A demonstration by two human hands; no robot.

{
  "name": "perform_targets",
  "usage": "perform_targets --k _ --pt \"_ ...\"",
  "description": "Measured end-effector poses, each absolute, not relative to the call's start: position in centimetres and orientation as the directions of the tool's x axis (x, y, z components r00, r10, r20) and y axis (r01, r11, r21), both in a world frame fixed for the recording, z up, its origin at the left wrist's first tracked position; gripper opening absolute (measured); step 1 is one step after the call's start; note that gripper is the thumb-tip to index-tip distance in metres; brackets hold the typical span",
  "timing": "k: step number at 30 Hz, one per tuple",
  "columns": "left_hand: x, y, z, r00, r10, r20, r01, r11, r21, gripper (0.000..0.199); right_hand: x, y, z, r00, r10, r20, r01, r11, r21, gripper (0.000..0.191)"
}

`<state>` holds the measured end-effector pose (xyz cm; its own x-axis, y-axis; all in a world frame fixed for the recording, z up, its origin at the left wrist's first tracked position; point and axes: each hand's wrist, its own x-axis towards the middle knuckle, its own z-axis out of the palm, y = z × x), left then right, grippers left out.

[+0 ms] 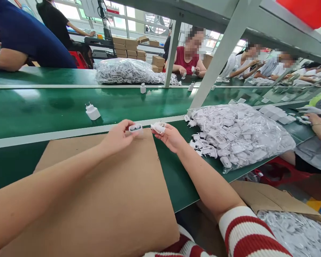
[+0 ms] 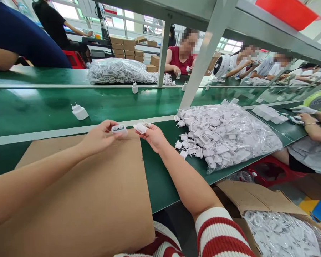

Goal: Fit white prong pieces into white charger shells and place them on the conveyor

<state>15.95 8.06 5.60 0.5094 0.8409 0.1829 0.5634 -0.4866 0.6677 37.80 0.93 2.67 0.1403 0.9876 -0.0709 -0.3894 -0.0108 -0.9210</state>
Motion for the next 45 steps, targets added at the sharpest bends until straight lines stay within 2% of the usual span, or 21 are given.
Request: perform_targets --k 4,6,8,9,11,14,18,22,27,36,41,45 --pt "14.1 3.4 3.7 0.568 0.808 0.153 0.496 -0.485 0.72 0.032 36.7 0.6 2.6 0.064 0.978 -0.198 -0.535 -0.134 -0.834 0.032" --pt "13.9 2.5 2.6 0.578 0.798 0.173 0.48 -0.504 0.718 0.036 36.1 0.6 2.3 0.041 0.978 -0.205 -0.535 -0.152 -0.831 0.038" --pt "13.8 2.4 1.7 0.591 0.777 0.218 0.462 -0.547 0.698 0.048 35.6 0.5 1.9 0.021 0.983 -0.181 -0.496 -0.147 -0.856 0.043" --pt "13.8 2.6 1.4 0.6 0.765 0.234 0.452 -0.565 0.69 0.052 35.3 0.4 1.7 0.032 0.988 -0.154 -0.456 -0.123 -0.882 0.043" --pt "13.8 2.9 1.1 0.62 0.75 0.228 0.434 -0.57 0.698 0.048 34.8 0.1 1.4 0.109 0.992 -0.068 -0.309 -0.031 -0.95 0.038" --pt "13.6 3.2 0.9 0.635 0.743 0.211 0.396 -0.548 0.737 0.033 33.9 -0.6 1.3 0.174 0.971 0.167 0.036 0.163 -0.986 0.024" --pt "13.5 3.2 0.8 0.644 0.72 0.258 0.359 -0.582 0.729 0.029 32.9 -1.5 1.5 0.013 0.906 0.422 0.327 0.395 -0.858 0.014" --pt "13.6 3.3 0.6 0.648 0.703 0.293 0.318 -0.599 0.734 0.029 32.7 -2.0 1.8 -0.128 0.859 0.495 0.567 0.473 -0.674 0.016" --pt "13.6 3.4 0.4 0.643 0.706 0.297 0.316 -0.598 0.736 0.033 33.1 -2.0 1.8 -0.234 0.791 0.566 0.666 0.554 -0.499 0.016" --pt "13.8 3.1 0.8 0.638 0.717 0.279 0.333 -0.584 0.74 0.033 33.2 -1.2 2.9 -0.286 0.844 0.453 0.742 0.494 -0.453 0.02" --pt "13.8 3.1 1.2 0.635 0.729 0.257 0.354 -0.57 0.742 0.031 32.8 -1.0 4.7 -0.27 0.908 0.319 0.781 0.4 -0.479 0.022" --pt "13.8 3.1 1.3 0.646 0.716 0.264 0.344 -0.582 0.737 0.03 32.2 -1.3 6.0 -0.255 0.937 0.237 0.847 0.335 -0.412 0.02"
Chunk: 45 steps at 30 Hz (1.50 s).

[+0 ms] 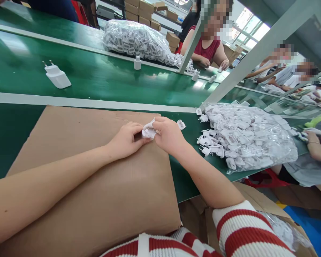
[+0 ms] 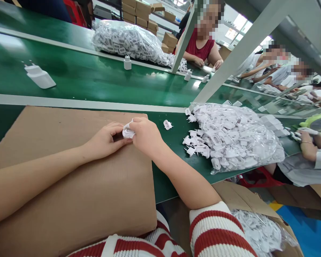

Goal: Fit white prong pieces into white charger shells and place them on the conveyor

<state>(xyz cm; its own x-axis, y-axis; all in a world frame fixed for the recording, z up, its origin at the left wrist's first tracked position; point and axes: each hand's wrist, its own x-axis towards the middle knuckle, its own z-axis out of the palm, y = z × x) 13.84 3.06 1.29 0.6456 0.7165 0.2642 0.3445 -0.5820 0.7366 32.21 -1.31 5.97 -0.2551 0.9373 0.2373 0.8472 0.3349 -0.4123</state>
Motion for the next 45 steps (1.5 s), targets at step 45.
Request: perform_targets --k 45 --pt "12.1 3.3 3.3 0.674 0.719 -0.169 0.145 0.095 0.985 0.042 32.4 -2.9 0.5 -0.194 0.766 0.613 0.296 0.641 -0.708 0.063"
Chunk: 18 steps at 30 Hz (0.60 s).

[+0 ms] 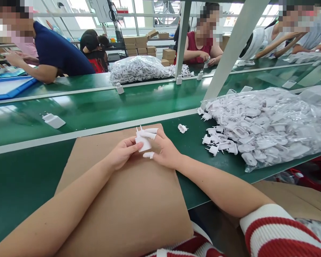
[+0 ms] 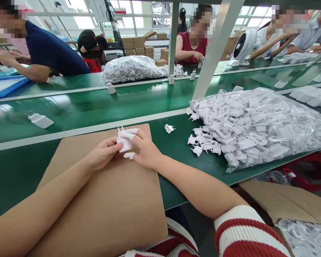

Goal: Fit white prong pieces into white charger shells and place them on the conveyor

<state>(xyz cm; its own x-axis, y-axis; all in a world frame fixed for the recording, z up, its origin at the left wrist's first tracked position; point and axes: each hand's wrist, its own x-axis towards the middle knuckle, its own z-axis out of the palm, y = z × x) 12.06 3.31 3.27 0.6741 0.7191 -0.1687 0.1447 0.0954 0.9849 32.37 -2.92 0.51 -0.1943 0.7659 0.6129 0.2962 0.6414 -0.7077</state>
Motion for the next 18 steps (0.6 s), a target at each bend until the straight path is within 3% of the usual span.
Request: perform_targets --k 4,8,12,18 --pt "12.3 2.3 3.9 0.692 0.711 -0.128 0.111 0.071 0.991 0.043 32.5 -3.2 0.8 -0.126 0.781 0.611 0.341 0.613 -0.713 0.057" --pt "12.9 1.2 3.8 0.613 0.768 0.185 -0.001 -0.234 0.972 0.069 32.3 -3.3 1.3 -0.005 0.806 0.592 0.268 0.572 -0.776 0.056" --pt "12.9 1.1 3.5 0.599 0.711 0.367 -0.036 -0.434 0.9 0.06 32.2 -3.5 2.1 0.054 0.801 0.596 0.147 0.584 -0.798 0.057" --pt "12.0 -0.7 5.6 0.534 0.668 0.518 0.06 -0.641 0.765 0.056 32.4 -5.9 3.9 0.019 0.743 0.669 0.208 0.651 -0.73 0.056"
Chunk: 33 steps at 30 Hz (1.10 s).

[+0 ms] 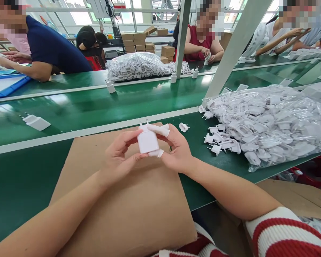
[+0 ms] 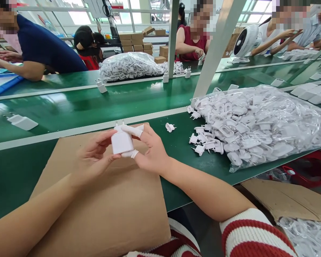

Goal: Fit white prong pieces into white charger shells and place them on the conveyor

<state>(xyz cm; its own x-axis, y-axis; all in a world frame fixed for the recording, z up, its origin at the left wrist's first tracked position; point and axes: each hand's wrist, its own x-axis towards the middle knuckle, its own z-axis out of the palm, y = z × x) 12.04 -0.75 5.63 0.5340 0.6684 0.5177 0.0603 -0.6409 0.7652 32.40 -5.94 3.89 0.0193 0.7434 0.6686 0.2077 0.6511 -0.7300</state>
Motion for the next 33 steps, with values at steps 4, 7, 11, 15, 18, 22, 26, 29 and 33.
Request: perform_targets --k 4,7,11,15,18,22,26,29,33 --pt "11.8 -2.3 6.7 0.473 0.595 0.649 0.142 -0.779 0.611 0.062 32.4 -7.0 4.5 0.055 0.733 0.678 0.274 0.642 -0.716 0.056" --pt "12.4 -1.3 5.7 0.491 0.667 0.56 0.082 -0.675 0.733 0.056 32.5 -5.5 3.5 0.045 0.752 0.658 0.256 0.628 -0.735 0.057" --pt "13.3 0.5 4.6 0.55 0.769 0.325 -0.038 -0.365 0.93 0.062 32.5 -3.5 1.8 0.034 0.751 0.659 0.326 0.616 -0.718 0.057" --pt "13.3 0.8 4.5 0.55 0.821 0.152 -0.045 -0.152 0.987 0.077 32.0 -3.7 0.5 -0.048 0.748 0.662 0.393 0.623 -0.676 0.057" --pt "13.2 1.5 3.9 0.482 0.875 0.041 -0.022 -0.034 0.999 0.084 31.3 -3.7 -0.5 -0.059 0.813 0.579 0.346 0.561 -0.752 0.067" --pt "13.1 3.2 2.2 0.234 0.972 -0.016 -0.011 0.019 1.0 0.079 30.9 -2.8 -1.6 -0.056 0.949 0.31 0.369 0.308 -0.877 0.08" --pt "13.3 4.2 1.3 0.095 0.994 -0.054 -0.056 0.06 0.997 0.067 31.1 -2.3 -1.6 -0.114 0.969 0.218 0.441 0.246 -0.863 0.067" --pt "13.9 5.8 1.4 0.084 0.995 -0.057 -0.054 0.062 0.997 0.062 31.1 -2.4 -1.1 -0.154 0.951 0.269 0.517 0.309 -0.798 0.06" --pt "15.4 11.4 1.9 -0.021 0.991 0.133 0.109 -0.13 0.986 0.056 30.9 -2.6 -0.5 -0.193 0.945 0.265 0.602 0.327 -0.728 0.054"
